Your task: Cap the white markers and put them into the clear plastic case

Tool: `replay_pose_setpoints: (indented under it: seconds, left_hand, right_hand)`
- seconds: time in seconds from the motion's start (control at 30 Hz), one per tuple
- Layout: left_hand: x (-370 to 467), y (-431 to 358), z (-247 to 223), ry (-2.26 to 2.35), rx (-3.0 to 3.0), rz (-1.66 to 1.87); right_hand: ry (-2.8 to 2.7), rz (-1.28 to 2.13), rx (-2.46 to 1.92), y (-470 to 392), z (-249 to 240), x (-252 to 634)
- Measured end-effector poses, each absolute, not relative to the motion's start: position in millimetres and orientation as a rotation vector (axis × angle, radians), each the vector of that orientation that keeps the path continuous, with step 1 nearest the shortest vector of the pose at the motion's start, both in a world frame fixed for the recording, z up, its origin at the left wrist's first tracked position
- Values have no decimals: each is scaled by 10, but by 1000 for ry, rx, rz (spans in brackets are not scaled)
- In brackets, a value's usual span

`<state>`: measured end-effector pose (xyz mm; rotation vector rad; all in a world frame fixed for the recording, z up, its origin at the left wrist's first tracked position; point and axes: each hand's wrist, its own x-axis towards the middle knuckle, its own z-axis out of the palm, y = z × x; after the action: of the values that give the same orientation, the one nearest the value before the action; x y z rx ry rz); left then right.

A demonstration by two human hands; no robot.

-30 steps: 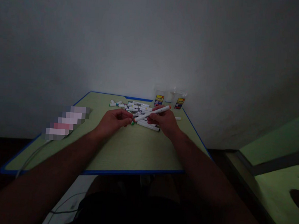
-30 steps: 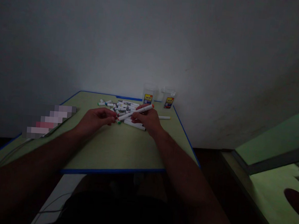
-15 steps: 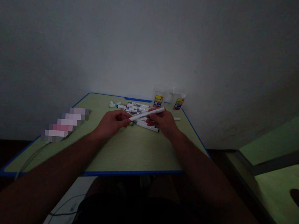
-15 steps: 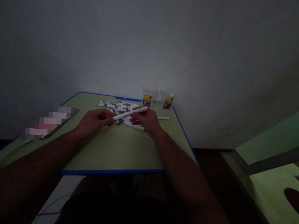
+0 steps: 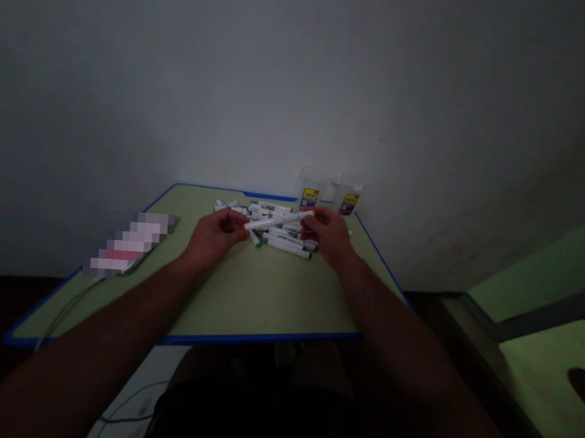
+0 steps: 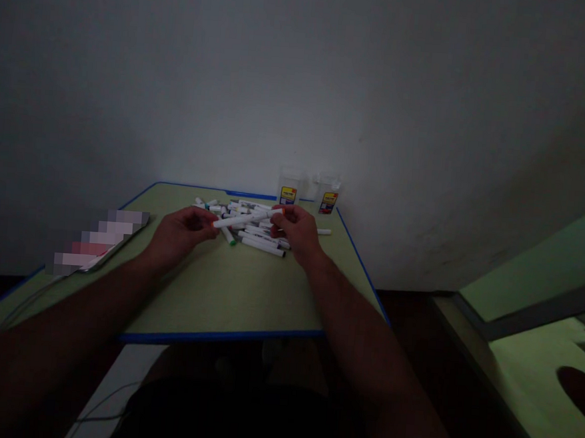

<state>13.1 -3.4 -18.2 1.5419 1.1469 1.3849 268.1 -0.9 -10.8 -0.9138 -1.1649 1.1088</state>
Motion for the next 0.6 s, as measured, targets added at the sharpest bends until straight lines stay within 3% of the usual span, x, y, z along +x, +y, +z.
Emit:
replay_pose_setpoints:
  seconds: [0.37,0.6]
  left_hand:
    - [138,-65,-169,1182,1538,1364]
    - [114,-38,-223,1304,1758,1325]
  right_hand:
    - [-1132,1066,-904,-15,9,2743]
    - [-922,647,-941,179,327,3150]
